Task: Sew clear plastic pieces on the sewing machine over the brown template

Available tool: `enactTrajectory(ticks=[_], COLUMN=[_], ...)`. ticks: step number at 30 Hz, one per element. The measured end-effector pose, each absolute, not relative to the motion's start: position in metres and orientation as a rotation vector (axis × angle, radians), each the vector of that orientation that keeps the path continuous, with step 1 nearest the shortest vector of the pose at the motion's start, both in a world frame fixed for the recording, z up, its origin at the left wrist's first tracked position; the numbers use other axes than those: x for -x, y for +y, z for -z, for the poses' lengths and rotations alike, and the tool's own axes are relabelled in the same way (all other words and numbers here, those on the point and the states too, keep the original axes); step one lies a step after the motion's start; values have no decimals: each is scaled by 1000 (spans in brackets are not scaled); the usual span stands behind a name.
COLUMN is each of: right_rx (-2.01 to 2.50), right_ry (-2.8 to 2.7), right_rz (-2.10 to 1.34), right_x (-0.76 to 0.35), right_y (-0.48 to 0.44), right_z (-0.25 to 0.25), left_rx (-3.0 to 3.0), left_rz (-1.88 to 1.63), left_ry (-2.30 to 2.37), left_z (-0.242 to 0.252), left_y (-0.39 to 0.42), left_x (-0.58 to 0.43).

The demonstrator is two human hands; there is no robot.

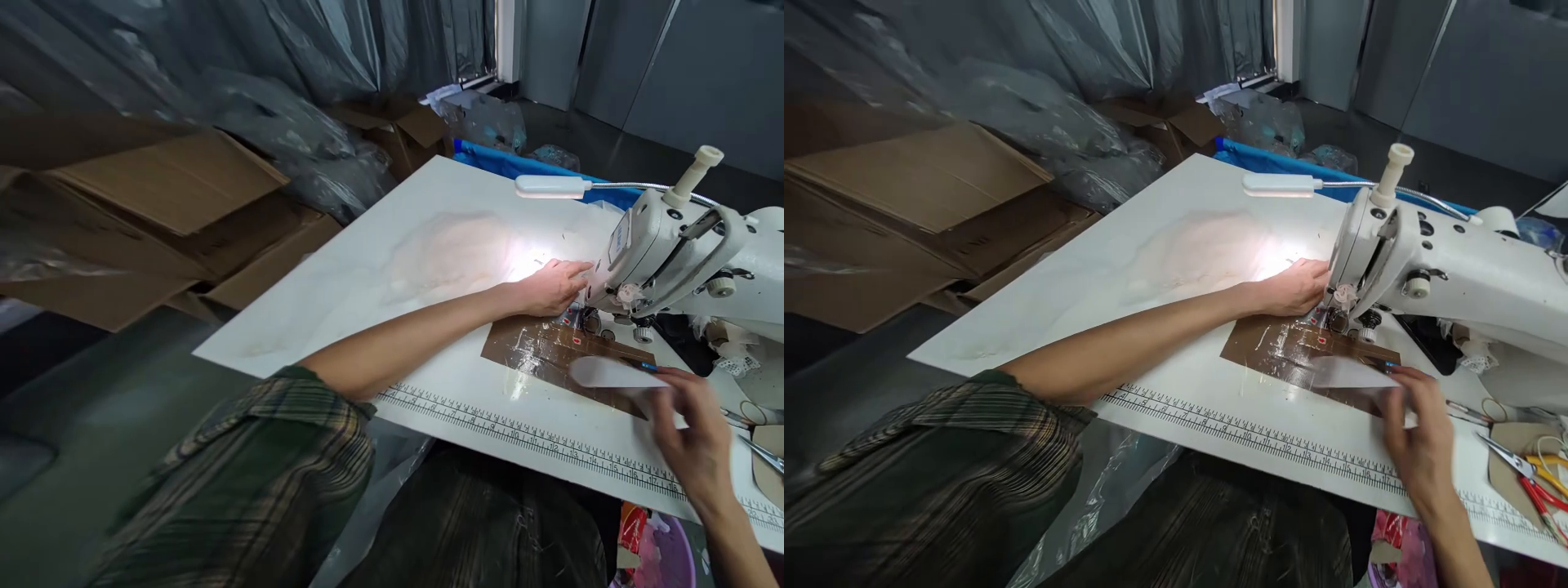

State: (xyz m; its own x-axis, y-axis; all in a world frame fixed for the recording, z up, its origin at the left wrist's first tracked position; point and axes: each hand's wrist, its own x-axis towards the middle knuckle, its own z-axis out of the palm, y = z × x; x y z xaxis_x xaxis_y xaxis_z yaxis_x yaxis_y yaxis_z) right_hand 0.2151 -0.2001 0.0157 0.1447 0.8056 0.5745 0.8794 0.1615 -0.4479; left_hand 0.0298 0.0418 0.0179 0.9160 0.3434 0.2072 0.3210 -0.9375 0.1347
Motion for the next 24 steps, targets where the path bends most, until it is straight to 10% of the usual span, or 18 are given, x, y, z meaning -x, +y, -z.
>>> enactTrajectory(ticks=[5, 16, 24], right_rx=[1752, 1183, 1280], right_ry=[-1008, -1500, -1502], right_rz=[266, -271, -24], right_x=[-257, -177, -158], right_y=[-206, -187, -171], right_z=[-19, -35, -16], left_rx=[-2912, -2067, -1793], left_rz=[-539, -552, -568], left_ry=[372, 320, 286], left_z=[-23, -36, -24], left_y=[9, -49, -57], left_x=[8, 16, 17])
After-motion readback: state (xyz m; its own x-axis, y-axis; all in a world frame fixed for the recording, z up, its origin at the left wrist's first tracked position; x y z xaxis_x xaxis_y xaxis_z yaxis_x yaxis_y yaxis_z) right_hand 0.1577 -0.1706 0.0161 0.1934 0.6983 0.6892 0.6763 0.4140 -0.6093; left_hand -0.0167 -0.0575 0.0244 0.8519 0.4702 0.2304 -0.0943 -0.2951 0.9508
